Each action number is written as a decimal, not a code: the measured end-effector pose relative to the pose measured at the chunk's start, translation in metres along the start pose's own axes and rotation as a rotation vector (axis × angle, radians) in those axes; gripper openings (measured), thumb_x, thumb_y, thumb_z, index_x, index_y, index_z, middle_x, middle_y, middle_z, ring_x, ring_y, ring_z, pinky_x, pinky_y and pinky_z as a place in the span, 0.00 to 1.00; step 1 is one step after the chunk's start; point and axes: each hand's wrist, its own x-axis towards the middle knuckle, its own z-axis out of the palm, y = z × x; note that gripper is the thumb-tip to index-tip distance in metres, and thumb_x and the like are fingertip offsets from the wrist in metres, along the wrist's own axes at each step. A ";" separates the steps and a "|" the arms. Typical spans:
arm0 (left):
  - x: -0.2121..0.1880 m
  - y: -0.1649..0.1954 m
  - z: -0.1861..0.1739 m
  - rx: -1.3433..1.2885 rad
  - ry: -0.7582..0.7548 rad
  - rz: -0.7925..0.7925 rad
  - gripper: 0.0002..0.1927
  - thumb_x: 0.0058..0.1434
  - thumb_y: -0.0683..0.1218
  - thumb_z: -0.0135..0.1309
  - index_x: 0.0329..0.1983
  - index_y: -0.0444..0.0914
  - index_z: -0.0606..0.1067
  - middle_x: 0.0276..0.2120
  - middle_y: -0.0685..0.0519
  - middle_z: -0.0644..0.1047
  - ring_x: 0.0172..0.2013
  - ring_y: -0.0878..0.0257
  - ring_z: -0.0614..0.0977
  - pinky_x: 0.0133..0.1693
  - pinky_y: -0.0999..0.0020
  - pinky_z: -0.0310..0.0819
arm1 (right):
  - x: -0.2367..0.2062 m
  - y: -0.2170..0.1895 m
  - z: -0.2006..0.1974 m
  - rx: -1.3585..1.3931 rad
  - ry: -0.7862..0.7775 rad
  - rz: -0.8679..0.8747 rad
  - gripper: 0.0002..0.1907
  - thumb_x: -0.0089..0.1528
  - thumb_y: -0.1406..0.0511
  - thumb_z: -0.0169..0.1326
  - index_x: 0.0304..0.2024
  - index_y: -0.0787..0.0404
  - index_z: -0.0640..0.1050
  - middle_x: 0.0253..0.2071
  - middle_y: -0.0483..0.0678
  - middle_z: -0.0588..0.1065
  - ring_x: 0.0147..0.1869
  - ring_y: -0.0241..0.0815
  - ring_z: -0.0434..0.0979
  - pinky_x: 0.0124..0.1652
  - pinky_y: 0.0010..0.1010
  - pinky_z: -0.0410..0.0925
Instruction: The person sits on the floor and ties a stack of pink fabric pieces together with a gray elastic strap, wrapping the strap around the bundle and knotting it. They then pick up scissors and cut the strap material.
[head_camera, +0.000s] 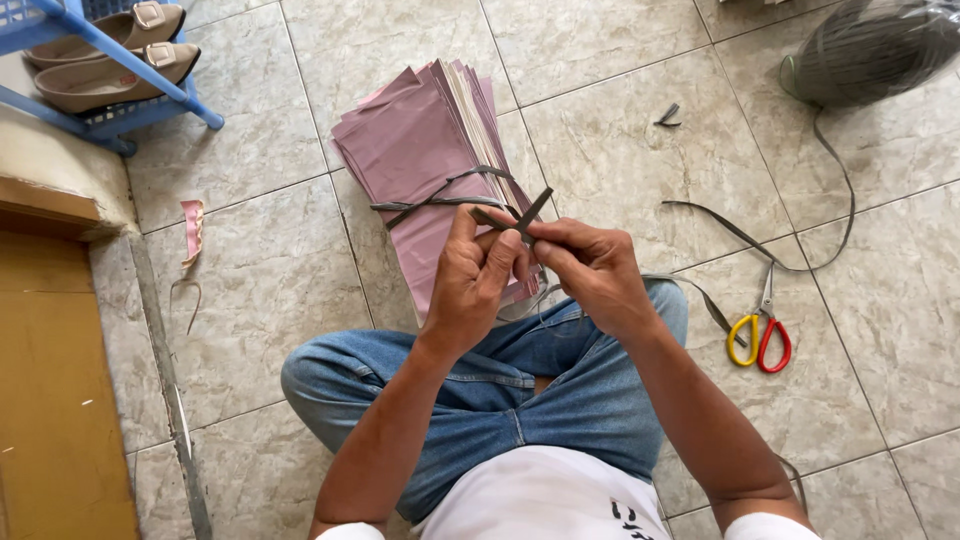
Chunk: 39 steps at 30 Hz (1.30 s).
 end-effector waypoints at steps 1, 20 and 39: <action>0.000 0.001 0.001 -0.020 -0.010 0.000 0.09 0.77 0.43 0.46 0.54 0.35 0.62 0.29 0.55 0.74 0.31 0.72 0.74 0.36 0.75 0.71 | -0.001 0.002 -0.001 0.011 -0.047 -0.082 0.14 0.67 0.71 0.59 0.56 0.68 0.81 0.41 0.47 0.78 0.39 0.31 0.71 0.37 0.20 0.66; 0.023 0.010 -0.026 -0.012 -0.195 -0.373 0.23 0.73 0.53 0.45 0.33 0.34 0.81 0.25 0.54 0.81 0.23 0.71 0.80 0.28 0.76 0.74 | 0.001 -0.053 -0.010 -1.390 -0.162 -1.183 0.16 0.56 0.71 0.63 0.47 0.67 0.83 0.43 0.45 0.78 0.43 0.39 0.80 0.36 0.29 0.73; 0.009 -0.013 0.009 0.515 0.333 0.216 0.07 0.68 0.48 0.60 0.42 0.40 0.82 0.34 0.57 0.80 0.35 0.71 0.78 0.38 0.73 0.74 | 0.012 -0.019 -0.007 -0.248 0.080 0.129 0.12 0.60 0.68 0.65 0.46 0.62 0.82 0.30 0.44 0.83 0.36 0.37 0.81 0.32 0.27 0.72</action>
